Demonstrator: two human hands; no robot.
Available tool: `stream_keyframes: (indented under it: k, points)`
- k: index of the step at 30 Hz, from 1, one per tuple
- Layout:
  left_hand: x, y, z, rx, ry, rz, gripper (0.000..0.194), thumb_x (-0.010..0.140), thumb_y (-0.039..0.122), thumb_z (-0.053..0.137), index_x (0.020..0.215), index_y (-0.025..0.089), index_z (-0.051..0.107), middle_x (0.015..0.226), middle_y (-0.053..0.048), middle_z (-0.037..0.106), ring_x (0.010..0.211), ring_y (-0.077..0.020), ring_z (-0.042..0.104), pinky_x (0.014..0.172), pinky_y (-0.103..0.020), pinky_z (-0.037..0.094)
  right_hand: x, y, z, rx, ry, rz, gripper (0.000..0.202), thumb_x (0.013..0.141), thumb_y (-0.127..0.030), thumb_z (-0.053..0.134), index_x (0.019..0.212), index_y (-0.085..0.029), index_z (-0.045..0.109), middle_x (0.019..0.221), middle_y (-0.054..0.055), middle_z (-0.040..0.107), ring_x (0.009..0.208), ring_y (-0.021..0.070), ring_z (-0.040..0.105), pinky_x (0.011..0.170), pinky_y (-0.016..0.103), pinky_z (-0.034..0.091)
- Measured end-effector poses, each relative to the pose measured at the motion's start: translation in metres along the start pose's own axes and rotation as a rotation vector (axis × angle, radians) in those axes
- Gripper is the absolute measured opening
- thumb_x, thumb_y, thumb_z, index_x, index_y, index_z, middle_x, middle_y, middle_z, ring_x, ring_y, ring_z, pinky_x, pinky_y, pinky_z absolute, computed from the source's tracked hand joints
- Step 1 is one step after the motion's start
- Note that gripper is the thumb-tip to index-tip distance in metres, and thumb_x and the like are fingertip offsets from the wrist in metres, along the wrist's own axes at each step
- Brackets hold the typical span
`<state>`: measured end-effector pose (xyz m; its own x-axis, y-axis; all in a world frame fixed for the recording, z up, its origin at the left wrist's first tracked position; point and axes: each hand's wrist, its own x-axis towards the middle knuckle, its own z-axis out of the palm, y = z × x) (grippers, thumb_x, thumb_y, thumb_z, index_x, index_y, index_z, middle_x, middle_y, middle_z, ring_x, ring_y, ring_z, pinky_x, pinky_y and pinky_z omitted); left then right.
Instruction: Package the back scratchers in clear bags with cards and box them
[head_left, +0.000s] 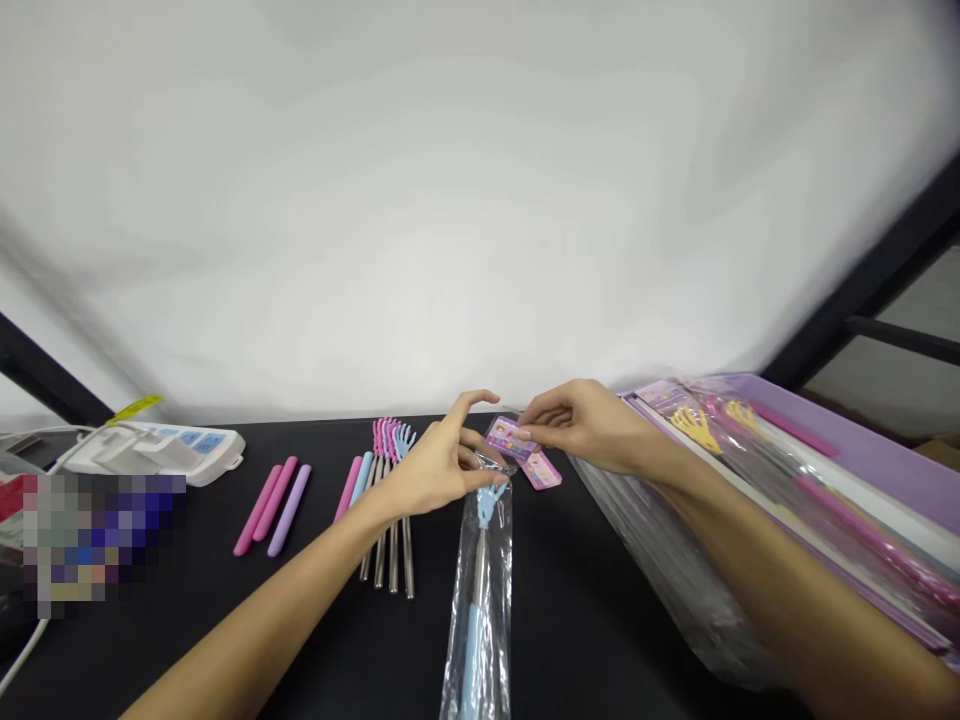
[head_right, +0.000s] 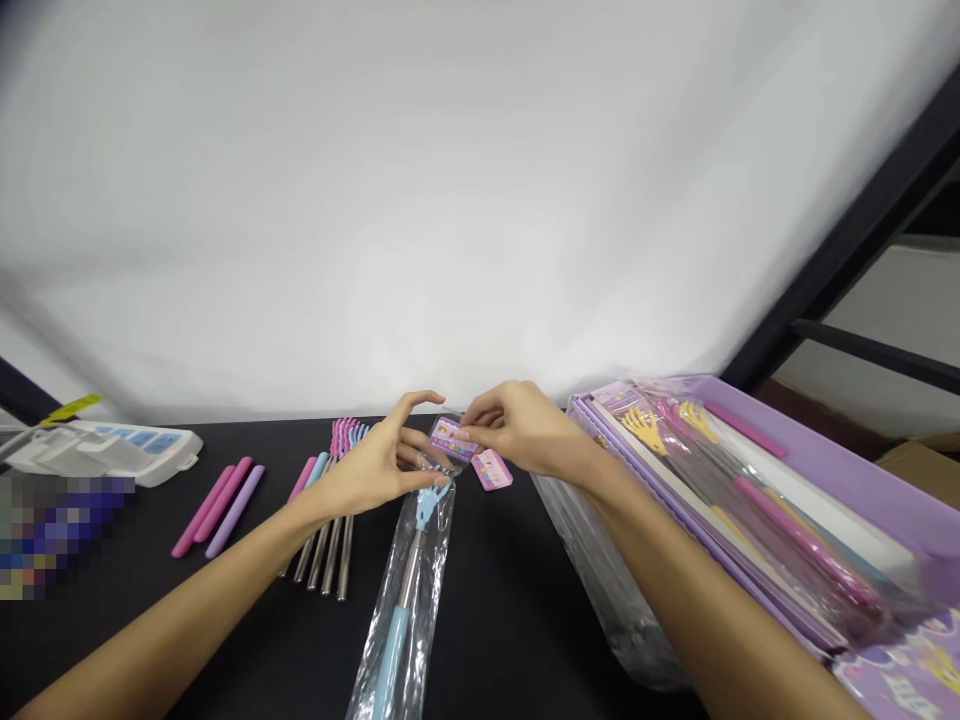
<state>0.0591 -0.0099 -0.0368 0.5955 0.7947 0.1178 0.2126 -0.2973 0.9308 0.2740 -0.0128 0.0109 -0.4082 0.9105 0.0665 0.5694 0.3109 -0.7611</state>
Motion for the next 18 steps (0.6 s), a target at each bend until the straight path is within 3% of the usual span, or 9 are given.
stream_keyframes:
  k: [5, 14, 18]
  points:
    - [0.0005, -0.0011, 0.0004, -0.015, 0.025, 0.01, 0.077, 0.073, 0.022, 0.074, 0.138, 0.029, 0.033, 0.083, 0.0, 0.063, 0.068, -0.0168, 0.067, 0.061, -0.028, 0.053, 0.0049, 0.0068, 0.0026, 0.118, 0.017, 0.008, 0.025, 0.069, -0.037, 0.077, 0.079, -0.015, 0.071, 0.074, 0.006, 0.073, 0.072, 0.0206, 0.068, 0.065, 0.029, 0.052]
    - [0.0012, -0.0054, -0.0019, -0.023, 0.066, 0.011, 0.076, 0.075, 0.025, 0.074, 0.137, 0.03, 0.032, 0.088, -0.002, 0.065, 0.072, -0.018, 0.069, 0.065, -0.03, 0.054, 0.0039, 0.0065, 0.0012, 0.182, 0.0, -0.038, 0.029, 0.074, -0.042, 0.074, 0.085, -0.015, 0.07, 0.08, 0.006, 0.072, 0.081, 0.0213, 0.069, 0.075, 0.031, 0.054]
    - [0.002, -0.0071, -0.0023, -0.043, 0.084, 0.008, 0.075, 0.075, 0.025, 0.075, 0.136, 0.03, 0.032, 0.089, -0.002, 0.065, 0.071, -0.0167, 0.069, 0.067, -0.03, 0.055, 0.0045, 0.0086, 0.0054, 0.179, 0.027, -0.053, 0.025, 0.08, -0.041, 0.069, 0.081, -0.016, 0.064, 0.076, 0.004, 0.07, 0.074, 0.0184, 0.067, 0.069, 0.03, 0.052]
